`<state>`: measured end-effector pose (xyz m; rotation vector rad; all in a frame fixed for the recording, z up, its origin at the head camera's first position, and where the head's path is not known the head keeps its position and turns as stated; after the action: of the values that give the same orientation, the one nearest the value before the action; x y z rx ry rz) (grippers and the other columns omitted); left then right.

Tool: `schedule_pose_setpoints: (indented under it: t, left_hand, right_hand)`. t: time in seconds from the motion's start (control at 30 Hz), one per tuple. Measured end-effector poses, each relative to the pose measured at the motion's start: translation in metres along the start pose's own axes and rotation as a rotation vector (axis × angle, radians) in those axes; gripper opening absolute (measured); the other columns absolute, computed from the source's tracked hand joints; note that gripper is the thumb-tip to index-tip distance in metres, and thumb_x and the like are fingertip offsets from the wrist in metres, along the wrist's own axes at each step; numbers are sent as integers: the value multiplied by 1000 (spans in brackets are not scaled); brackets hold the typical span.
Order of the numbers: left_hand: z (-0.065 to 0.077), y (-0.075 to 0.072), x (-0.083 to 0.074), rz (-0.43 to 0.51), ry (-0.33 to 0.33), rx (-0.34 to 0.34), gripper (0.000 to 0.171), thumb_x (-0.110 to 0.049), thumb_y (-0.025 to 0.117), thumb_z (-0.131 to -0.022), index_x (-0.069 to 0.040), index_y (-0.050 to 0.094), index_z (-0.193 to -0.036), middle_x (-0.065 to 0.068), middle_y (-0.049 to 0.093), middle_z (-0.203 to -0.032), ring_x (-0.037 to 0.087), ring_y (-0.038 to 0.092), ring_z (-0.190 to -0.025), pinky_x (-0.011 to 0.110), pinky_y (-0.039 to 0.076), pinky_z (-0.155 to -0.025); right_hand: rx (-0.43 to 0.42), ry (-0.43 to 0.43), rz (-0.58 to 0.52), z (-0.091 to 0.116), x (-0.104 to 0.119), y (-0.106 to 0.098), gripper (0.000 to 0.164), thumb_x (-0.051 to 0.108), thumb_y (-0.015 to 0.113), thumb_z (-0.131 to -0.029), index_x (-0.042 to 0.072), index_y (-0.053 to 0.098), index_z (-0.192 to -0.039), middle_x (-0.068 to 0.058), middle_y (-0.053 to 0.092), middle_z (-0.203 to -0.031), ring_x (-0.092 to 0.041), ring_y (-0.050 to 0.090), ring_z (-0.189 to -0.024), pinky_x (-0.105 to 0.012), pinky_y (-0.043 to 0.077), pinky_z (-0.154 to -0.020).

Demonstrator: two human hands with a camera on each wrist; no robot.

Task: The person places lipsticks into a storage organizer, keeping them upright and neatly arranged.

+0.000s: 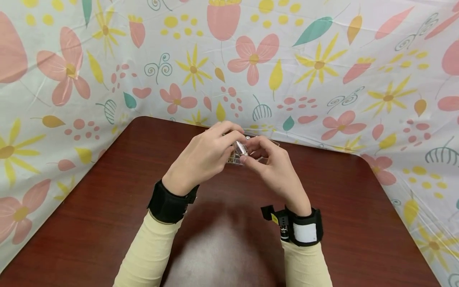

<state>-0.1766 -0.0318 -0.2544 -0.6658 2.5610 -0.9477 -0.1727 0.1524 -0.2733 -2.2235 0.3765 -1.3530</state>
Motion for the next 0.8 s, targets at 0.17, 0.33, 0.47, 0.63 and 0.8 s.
schedule_pose_setpoints:
  t: [0.17,0.33,0.47,0.63,0.8]
  left_hand:
    - [-3,7,2,25,-1,-22,29,2,52,-99,-11,70,-118,5,63,-129,17,65,-110,26,56,-82]
    - [-4,21,5,-4,-14,38,49,-2,60,-92,-14,57,-140,10,55,-143,26,58,-126,36,55,-92]
    - [-4,33,3,-6,-15,124,80,-15,77,-85,-16,38,-156,14,44,-154,32,52,-134,43,50,-103]
    - [-5,39,1,16,-35,105,87,-16,81,-85,-17,35,-158,10,47,-149,27,54,-130,37,49,-106]
    - [-5,45,0,47,-17,101,89,-18,84,-84,-17,34,-158,8,45,-151,21,53,-131,33,49,-106]
  right_hand:
    - [64,117,-252,-4,-9,4,33,5,69,-95,4,61,-127,-10,66,-99,-21,66,-70,-34,59,-66]
    - [32,218,-456,-8,-19,8,43,5,65,-97,4,53,-138,-5,62,-102,-15,70,-77,-37,62,-71]
    - [-19,224,-504,-9,-23,9,50,3,65,-96,10,49,-142,-4,59,-103,-11,70,-78,-35,62,-72]
    - [-19,254,-571,-8,-23,10,48,11,67,-97,16,49,-141,-2,58,-107,-10,64,-82,-25,56,-70]
    - [-34,275,-745,-8,-26,6,44,14,64,-100,16,51,-142,-2,62,-115,-12,64,-87,-23,55,-68]
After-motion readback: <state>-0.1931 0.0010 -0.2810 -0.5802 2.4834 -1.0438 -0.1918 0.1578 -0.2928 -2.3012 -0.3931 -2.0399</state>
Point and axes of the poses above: each hand's wrist, its own z-axis away from the middle knuckle, its own y-axis out of the palm, x = y × z, the point moved 3 cm from there along -z, towards the middle knuckle
